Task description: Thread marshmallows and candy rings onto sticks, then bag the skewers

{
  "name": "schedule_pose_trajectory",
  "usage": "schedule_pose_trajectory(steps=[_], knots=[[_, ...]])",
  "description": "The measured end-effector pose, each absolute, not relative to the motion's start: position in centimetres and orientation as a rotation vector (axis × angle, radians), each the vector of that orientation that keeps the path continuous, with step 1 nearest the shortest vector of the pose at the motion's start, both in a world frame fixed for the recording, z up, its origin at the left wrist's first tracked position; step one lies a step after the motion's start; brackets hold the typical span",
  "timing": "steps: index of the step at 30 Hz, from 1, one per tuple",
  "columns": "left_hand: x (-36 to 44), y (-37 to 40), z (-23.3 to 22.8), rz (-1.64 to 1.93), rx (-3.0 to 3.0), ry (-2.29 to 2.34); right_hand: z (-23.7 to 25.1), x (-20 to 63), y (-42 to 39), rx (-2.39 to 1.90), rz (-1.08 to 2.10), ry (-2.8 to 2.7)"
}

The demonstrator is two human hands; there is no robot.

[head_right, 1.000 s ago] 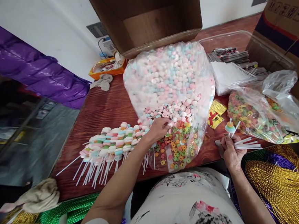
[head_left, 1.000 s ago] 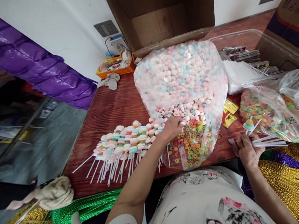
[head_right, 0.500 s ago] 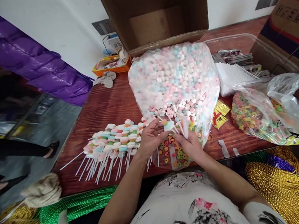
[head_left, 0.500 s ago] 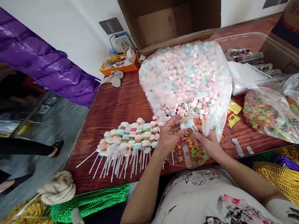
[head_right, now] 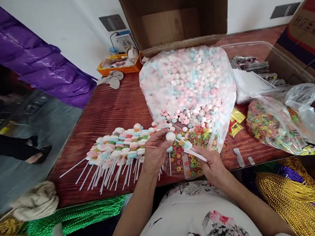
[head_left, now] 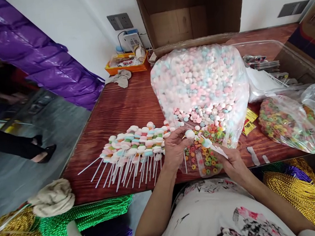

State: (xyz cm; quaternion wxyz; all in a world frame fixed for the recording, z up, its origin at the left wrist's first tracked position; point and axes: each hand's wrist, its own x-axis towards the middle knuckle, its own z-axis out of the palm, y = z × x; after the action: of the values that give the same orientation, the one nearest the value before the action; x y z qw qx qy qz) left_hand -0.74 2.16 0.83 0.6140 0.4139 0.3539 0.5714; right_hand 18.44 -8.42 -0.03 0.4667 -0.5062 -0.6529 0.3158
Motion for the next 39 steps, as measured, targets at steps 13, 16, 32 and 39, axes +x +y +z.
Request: schedule_pose_trajectory(steps=[13,16,32,39], knots=[[0.1,1.1,0.5,1.568,1.443,0.885,-0.8,19.0,-9.1,-1.294,0.763,-1.678],[-0.2,1.0,1.1,1.626,1.732,0.903,-0.2,18.6,-9.0,-1.245,0.823,-1.666],[-1.3,1.1,1.7,1.598,2.196,0.918,-0.8,17.1,-7.0,-1.232,1.118,-1.236],[-0.8,0.6,0.8,1.652,2.246,1.004,-1.1,14.9,-7.0,-1.221,1.151,-1.163]])
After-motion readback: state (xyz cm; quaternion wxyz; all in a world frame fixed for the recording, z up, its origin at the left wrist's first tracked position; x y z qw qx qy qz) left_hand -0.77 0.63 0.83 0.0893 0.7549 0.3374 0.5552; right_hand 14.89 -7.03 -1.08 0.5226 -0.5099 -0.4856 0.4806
